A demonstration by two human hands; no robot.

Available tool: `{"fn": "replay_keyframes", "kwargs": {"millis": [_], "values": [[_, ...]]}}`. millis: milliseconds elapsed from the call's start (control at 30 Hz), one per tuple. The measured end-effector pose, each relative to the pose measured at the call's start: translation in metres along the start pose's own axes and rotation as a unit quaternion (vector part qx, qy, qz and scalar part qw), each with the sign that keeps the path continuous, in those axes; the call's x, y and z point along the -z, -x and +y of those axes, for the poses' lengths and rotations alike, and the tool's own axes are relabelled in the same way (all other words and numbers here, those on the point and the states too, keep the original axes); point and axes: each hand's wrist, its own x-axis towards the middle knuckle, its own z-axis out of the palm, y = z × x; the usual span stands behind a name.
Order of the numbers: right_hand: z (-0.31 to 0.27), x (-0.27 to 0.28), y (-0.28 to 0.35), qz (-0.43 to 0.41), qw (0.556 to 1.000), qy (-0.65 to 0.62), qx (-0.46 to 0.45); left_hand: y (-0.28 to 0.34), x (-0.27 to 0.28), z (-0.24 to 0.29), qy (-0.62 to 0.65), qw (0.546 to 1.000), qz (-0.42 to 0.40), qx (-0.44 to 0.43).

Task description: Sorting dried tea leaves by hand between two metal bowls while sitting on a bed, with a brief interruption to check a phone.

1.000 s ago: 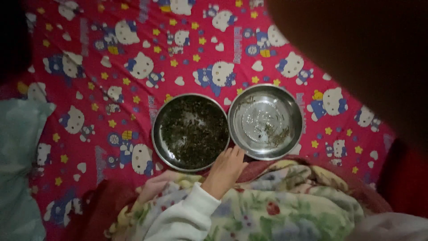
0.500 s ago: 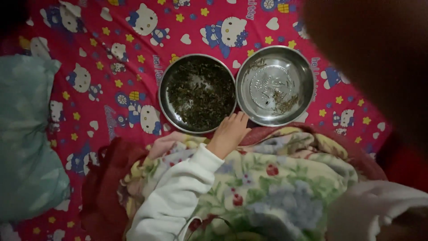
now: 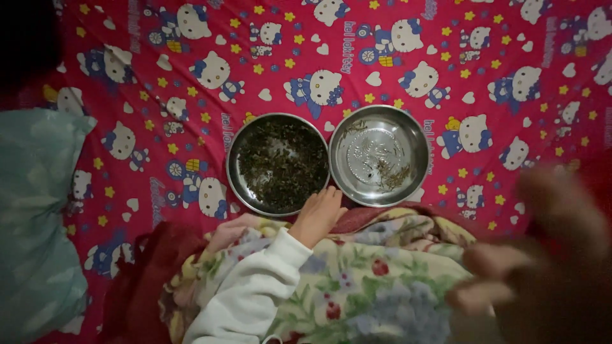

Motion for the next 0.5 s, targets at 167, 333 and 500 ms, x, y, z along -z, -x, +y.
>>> {"fn": "replay_keyframes", "kwargs": {"millis": [167,333,500], "values": [[0.058,0.041,-0.030,0.072,0.962,0.200,0.172,-0.010,0.011,-0.066,-0.044,0.982,-0.127,0.131],[0.135,0.146,-0.041,0.224,0.929,0.286,0.072,0.008,0.060,-0.132,-0.021,0.976,-0.025,0.214],[0.199,0.222,-0.033,0.243,0.904,0.352,-0.025,0.002,0.067,-0.130,0.028,0.976,0.022,0.217]]}}
